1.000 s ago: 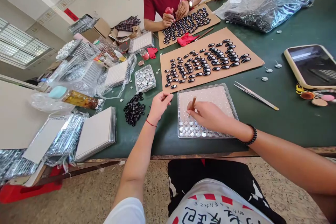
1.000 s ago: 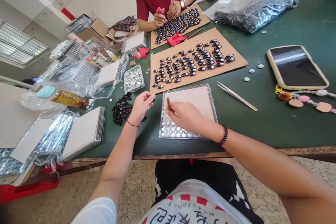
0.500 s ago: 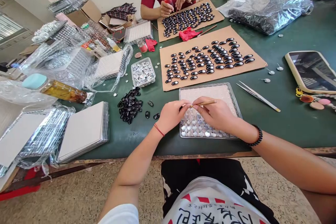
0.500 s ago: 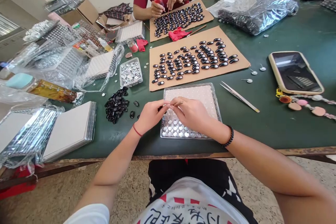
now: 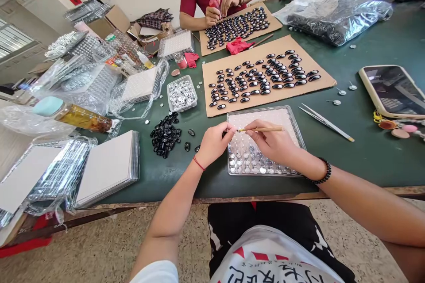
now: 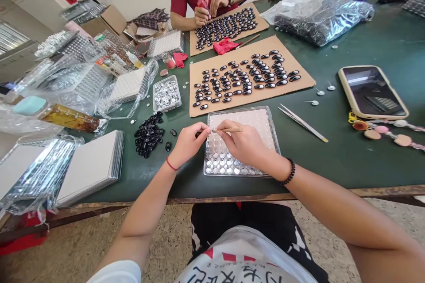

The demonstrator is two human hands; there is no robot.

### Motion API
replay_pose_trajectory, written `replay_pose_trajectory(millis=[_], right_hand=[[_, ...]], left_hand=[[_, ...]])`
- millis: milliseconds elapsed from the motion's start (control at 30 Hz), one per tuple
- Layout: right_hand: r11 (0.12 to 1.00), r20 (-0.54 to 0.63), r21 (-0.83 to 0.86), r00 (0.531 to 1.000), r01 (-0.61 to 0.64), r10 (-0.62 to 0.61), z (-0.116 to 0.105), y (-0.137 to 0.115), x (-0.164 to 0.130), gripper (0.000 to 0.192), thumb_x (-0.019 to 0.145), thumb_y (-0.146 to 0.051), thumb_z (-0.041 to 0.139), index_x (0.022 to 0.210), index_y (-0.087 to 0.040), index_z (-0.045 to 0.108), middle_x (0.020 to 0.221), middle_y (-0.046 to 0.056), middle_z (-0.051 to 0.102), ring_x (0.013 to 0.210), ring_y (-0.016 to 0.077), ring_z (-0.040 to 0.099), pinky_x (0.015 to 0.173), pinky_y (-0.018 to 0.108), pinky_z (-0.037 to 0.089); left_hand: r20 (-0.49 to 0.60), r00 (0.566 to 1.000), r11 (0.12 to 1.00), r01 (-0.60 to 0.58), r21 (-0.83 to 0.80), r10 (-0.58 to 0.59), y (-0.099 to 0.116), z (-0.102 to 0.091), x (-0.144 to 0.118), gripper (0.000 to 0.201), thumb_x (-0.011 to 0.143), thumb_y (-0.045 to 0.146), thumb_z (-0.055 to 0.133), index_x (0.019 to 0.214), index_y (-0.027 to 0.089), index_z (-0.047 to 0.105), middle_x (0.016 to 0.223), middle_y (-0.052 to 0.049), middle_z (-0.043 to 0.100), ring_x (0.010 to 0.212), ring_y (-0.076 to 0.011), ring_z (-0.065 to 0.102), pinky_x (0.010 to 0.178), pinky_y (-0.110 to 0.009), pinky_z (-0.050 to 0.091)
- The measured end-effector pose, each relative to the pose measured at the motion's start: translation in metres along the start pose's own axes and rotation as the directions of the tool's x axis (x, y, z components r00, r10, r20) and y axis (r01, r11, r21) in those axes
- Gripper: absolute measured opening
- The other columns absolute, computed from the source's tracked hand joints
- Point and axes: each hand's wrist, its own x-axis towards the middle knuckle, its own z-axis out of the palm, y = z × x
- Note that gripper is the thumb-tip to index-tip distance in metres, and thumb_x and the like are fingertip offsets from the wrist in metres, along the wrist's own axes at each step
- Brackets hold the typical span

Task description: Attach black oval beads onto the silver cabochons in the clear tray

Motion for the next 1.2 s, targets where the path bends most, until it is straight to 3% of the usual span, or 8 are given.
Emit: replay_pose_trajectory(millis=[167,367,633,767,900,1033,1100,1200], right_hand=[[0.999,-0.095,0.017,0.995,-0.032,0.034,-0.005,-0.002,0.003,0.018,0.086,-0.028,0.042,0.088,-0.017,0.056,0.068,0.002,0.058,0.051,0.0095,0.047,0.049,0.023,0.035],[0.934,-0.134,0.33,0.973,-0.137,0.19,-0.011,-0.006,0.004,0.018,0.085,-0.033,0.045,0.085,-0.018,0.054,0.072,0.003,0.06,0.046,0.0077,0.048,0.043,0.022,0.038],[0.805,-0.047,0.565,0.967,-0.183,0.252,-0.008,-0.008,0.002,0.017,0.084,-0.033,0.048,0.084,-0.017,0.053,0.073,0.003,0.06,0.041,0.0063,0.049,0.039,0.021,0.042],[0.786,-0.148,0.606,0.953,-0.124,0.264,-0.009,-0.007,0.0,0.016,0.083,-0.032,0.049,0.085,-0.018,0.054,0.073,0.002,0.061,0.041,0.0064,0.049,0.041,0.022,0.042],[0.76,-0.234,0.64,0.914,-0.11,0.33,-0.012,-0.006,0.001,0.013,0.083,-0.031,0.05,0.084,-0.019,0.055,0.069,0.001,0.06,0.04,0.0081,0.048,0.039,0.024,0.04],[0.756,-0.219,0.646,0.922,-0.108,0.32,-0.012,-0.007,-0.001,0.011,0.082,-0.031,0.051,0.084,-0.021,0.055,0.071,0.002,0.059,0.04,0.009,0.048,0.039,0.026,0.039],[0.766,-0.21,0.637,0.936,-0.09,0.284,-0.01,-0.008,-0.003,0.01,0.082,-0.03,0.051,0.085,-0.022,0.055,0.072,0.002,0.058,0.042,0.0093,0.049,0.04,0.026,0.04],[0.81,-0.206,0.583,0.952,-0.066,0.225,-0.007,-0.008,-0.006,0.012,0.082,-0.031,0.05,0.087,-0.021,0.055,0.074,0.003,0.058,0.044,0.0088,0.048,0.042,0.025,0.041]], left_hand=[[-0.106,0.989,0.979,0.078,-0.189,-0.099,-0.004,-0.003,0.002,0.03,0.079,0.041,0.045,0.078,0.017,0.062,0.061,0.001,0.057,0.053,-0.009,0.047,0.052,-0.021,0.036],[0.008,0.981,0.82,0.167,-0.547,-0.194,-0.004,0.014,0.002,0.041,0.07,0.043,0.057,0.101,0.016,0.063,0.061,0.0,0.056,0.049,-0.0073,0.045,0.046,-0.02,0.039],[0.034,0.984,0.746,0.154,-0.648,-0.174,0.006,0.018,-0.004,0.04,0.069,0.043,0.059,0.097,0.015,0.065,0.057,0.002,0.049,0.048,-0.0053,0.041,0.045,-0.018,0.039],[0.023,0.983,0.732,0.15,-0.664,-0.18,0.001,0.005,0.0,0.034,0.065,0.039,0.064,0.089,0.015,0.067,0.054,0.004,0.048,0.044,-0.004,0.039,0.043,-0.019,0.035],[-0.033,0.954,0.375,0.084,-0.923,-0.297,-0.021,-0.021,0.01,0.03,0.072,0.042,0.057,0.086,0.015,0.064,0.046,0.007,0.035,0.037,-0.0018,0.023,0.036,-0.016,0.023],[0.11,0.917,0.021,0.128,-0.992,-0.384,-0.033,-0.019,0.015,0.031,0.075,0.045,0.054,0.08,0.015,0.059,0.045,0.008,0.027,0.035,-0.0014,0.018,0.034,-0.015,0.015],[0.173,0.91,0.032,0.199,-0.979,-0.376,-0.029,-0.004,0.014,0.032,0.071,0.047,0.058,0.074,0.015,0.057,0.043,0.009,0.025,0.034,-0.0012,0.018,0.034,-0.016,0.014],[0.187,0.922,0.288,0.29,-0.912,-0.338,-0.017,0.016,0.01,0.035,0.065,0.047,0.063,0.071,0.014,0.057,0.041,0.008,0.034,0.034,-0.0011,0.023,0.035,-0.017,0.016]])
